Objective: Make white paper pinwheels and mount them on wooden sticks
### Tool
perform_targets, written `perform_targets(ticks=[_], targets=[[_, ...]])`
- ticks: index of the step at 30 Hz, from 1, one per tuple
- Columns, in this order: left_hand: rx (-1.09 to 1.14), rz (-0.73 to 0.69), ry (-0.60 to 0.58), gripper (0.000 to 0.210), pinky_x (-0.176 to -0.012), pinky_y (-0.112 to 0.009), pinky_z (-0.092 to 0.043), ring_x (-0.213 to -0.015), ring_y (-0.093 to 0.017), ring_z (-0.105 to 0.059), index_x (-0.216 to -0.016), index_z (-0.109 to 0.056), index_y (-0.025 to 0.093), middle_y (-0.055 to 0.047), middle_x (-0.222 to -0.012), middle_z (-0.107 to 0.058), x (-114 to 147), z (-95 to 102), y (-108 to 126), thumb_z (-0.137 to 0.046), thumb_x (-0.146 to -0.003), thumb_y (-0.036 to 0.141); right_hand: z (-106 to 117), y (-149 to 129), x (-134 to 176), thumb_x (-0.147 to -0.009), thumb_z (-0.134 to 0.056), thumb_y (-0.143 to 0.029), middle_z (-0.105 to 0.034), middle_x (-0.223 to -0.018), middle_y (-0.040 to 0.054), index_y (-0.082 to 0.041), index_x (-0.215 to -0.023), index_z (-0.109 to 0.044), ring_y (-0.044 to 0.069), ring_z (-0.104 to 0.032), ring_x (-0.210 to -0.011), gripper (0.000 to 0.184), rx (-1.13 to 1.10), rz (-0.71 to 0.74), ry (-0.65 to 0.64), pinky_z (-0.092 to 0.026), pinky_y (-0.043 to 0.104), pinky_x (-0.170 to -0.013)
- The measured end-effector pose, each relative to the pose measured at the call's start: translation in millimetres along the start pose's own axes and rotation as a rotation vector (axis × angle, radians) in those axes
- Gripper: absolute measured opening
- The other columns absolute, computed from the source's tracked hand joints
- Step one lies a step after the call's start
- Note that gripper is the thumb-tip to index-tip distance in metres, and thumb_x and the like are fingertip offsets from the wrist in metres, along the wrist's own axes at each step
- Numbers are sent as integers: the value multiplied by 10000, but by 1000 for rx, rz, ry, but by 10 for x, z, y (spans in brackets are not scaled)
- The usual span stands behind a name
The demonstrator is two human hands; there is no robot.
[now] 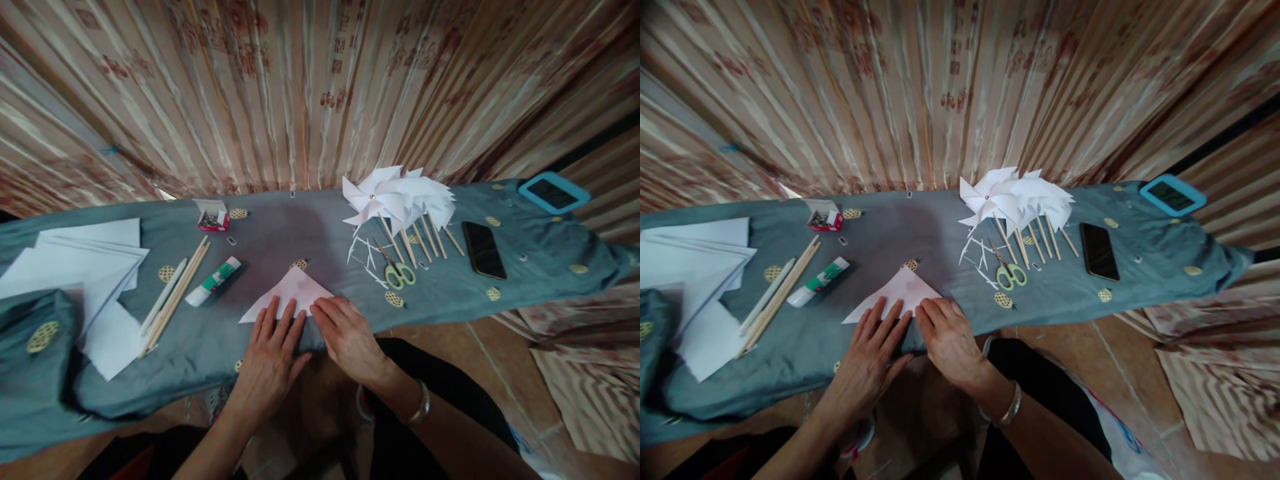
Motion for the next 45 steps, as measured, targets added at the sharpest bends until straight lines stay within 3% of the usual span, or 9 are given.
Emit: perform_targets(ticks=[20,26,35,45], targets=[[-36,-23,5,580,-1096,-581,-336,-1449,-394,-171,-1372,-492,113,-173,-1488,-431,9,-27,9,-601,-858,356,-77,-137,152,-911,-470,-132,-630,-1227,178,-67,-1248,-578,295,-544,-1104,360,165,46,-23,-467,437,-970],[-69,-9,-4,552,-1087,-656,-266,-1412,-424,-265,-1381,-488,138,-160,-1479,-444,15,-53,-1,-557,-884,367,-99,-91,163,-900,-509,-142,-610,-1263,200,-43,-1281,-547,299,-534,-1133,396,80,46,-93,-493,440,-975],[-62,23,-48,530,-1086,-667,-229,-1393,-419,-311,-1384,-498,159,-145,-1474,-451,6,-45,-9,-525,-903,379,29,59,254,-844,-490,-30,-658,-1191,146,-48,-1207,-610,252,-562,-1086,383,59,24,-61,-512,350,-986],[-34,48,-61,543,-1089,-657,-227,-1396,-414,-309,-1403,-478,213,-124,-1491,-436,17,-43,-12,-526,-904,421,32,103,251,-840,-486,-33,-635,-1147,147,-92,-1199,-612,263,-548,-1061,385,20,16,-27,-493,403,-987]])
Point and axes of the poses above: each hand's wrist, its own x-axis away from the middle knuckle, its own z-axis out of the back of the hand, y = z × x, the point moved 9 cm from there along -x, towards the middle knuckle
